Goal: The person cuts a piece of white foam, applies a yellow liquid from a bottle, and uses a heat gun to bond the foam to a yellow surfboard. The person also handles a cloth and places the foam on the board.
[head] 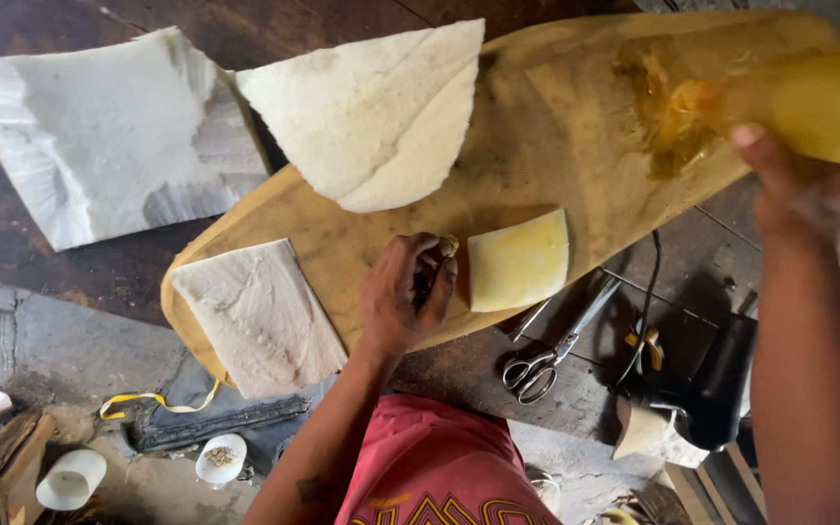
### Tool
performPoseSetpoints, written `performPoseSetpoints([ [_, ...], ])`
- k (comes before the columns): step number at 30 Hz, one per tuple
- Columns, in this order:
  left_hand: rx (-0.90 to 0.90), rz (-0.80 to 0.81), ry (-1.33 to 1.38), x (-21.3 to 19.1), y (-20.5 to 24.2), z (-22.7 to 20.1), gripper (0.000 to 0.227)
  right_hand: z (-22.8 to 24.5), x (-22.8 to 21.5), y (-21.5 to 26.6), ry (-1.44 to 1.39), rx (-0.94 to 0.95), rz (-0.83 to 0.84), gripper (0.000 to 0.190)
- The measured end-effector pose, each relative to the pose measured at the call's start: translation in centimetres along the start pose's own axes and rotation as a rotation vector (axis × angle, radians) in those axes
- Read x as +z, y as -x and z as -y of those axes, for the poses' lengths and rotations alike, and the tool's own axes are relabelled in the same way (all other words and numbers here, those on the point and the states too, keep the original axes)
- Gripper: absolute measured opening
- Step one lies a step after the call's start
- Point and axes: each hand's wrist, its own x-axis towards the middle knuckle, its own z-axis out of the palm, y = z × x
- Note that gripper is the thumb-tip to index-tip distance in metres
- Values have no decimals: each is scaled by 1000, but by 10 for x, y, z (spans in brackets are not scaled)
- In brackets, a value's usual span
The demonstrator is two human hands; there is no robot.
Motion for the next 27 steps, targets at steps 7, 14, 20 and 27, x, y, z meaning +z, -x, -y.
performPoseSetpoints([
  [7, 9, 3, 10, -1, 0, 4, 27, 29, -23, -18, 168, 75, 208, 55],
  [14, 71, 6, -30, 3, -2, 10, 28, 15, -7, 0, -68, -294, 147, 63],
  [20, 39, 10, -25, 1, 2, 5, 28, 7, -36, 2, 334, 535, -8, 50],
  [27, 4, 7, -4, -3, -5, -2, 28, -13, -1, 29, -227, -90, 173, 73],
])
